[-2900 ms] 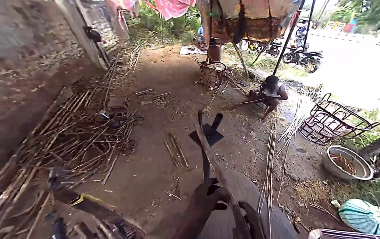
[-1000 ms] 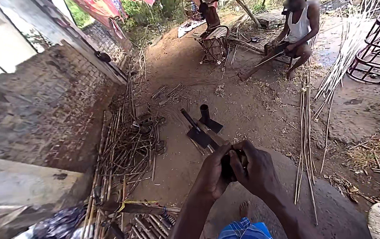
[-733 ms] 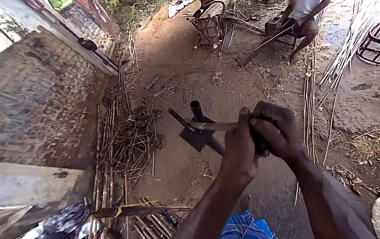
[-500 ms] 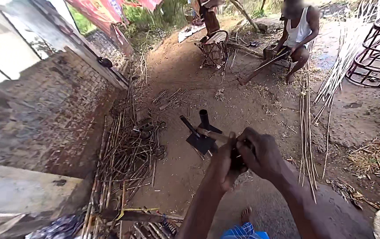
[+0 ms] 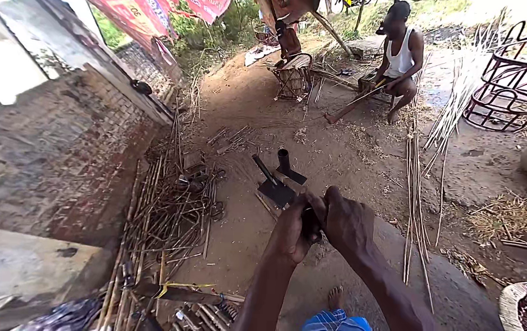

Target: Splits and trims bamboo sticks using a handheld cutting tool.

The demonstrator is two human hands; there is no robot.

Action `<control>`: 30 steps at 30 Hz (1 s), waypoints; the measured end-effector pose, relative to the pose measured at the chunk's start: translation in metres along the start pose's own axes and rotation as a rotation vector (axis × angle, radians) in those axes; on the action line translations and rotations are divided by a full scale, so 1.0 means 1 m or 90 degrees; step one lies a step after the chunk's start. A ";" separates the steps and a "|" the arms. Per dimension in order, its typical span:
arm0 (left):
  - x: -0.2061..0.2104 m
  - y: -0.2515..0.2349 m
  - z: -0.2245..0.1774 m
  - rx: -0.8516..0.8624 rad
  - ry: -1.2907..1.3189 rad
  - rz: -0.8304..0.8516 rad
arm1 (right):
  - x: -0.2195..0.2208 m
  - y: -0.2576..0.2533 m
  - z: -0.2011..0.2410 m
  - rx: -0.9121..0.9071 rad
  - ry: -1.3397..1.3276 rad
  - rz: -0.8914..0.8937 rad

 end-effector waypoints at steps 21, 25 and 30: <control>-0.046 -0.002 0.016 0.025 0.089 -0.106 | 0.021 0.034 0.009 -0.083 -0.174 0.044; -0.056 0.013 0.008 0.015 0.066 -0.140 | 0.023 0.050 0.017 -0.061 -0.175 0.048; -0.055 0.000 0.002 -0.004 0.000 -0.101 | 0.019 0.046 0.020 -0.155 -0.171 0.030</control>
Point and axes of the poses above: each hand's wrist, its own y-axis away from the middle knuckle, its own x-axis out of the palm, z = x × y, the point moved 3 cm from there along -y, towards the middle knuckle, and after that the axes turned 9 degrees about x, right-handed, at the moved point
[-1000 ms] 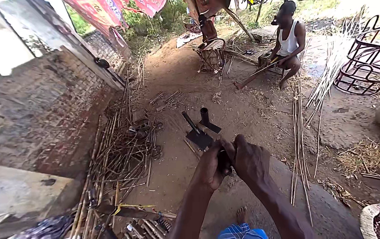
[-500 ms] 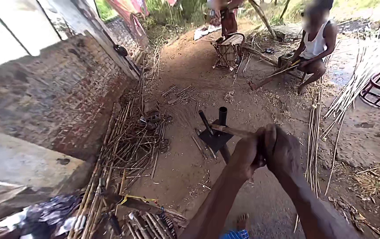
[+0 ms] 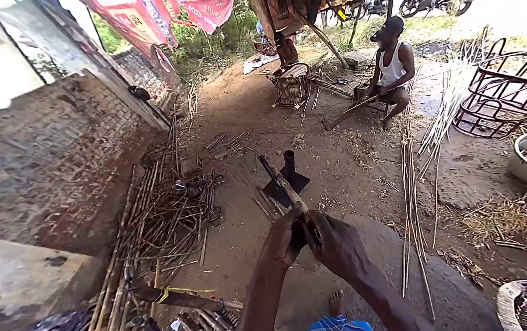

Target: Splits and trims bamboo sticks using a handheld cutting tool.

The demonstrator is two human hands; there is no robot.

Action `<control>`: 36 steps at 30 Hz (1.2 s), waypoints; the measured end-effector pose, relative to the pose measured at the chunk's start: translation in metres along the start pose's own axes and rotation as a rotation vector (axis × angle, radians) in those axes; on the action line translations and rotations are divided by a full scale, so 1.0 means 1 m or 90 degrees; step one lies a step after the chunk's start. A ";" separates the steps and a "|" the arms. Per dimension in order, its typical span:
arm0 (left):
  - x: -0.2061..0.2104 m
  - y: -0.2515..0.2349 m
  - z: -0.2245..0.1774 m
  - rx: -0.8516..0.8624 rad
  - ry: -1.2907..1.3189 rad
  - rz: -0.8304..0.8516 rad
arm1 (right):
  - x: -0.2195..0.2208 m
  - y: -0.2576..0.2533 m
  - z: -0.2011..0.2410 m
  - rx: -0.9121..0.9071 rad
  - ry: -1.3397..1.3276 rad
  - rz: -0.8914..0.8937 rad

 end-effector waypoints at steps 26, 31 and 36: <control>0.068 -0.100 -0.009 0.069 -0.145 -0.043 | 0.029 -0.117 -0.085 0.228 -0.035 0.197; 0.001 -0.067 0.041 0.243 -0.127 0.124 | 0.036 -0.055 -0.069 0.354 -0.331 0.435; -0.049 0.014 0.087 0.408 -0.312 0.063 | 0.064 0.004 -0.034 0.350 -0.454 0.617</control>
Point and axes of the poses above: each hand's wrist, its own y-axis away from the middle knuckle, its own x-axis out of the palm, z = x × y, the point moved 3 cm from there along -y, towards the middle knuckle, and after that the axes turned 9 degrees about x, right-handed, at the moved point
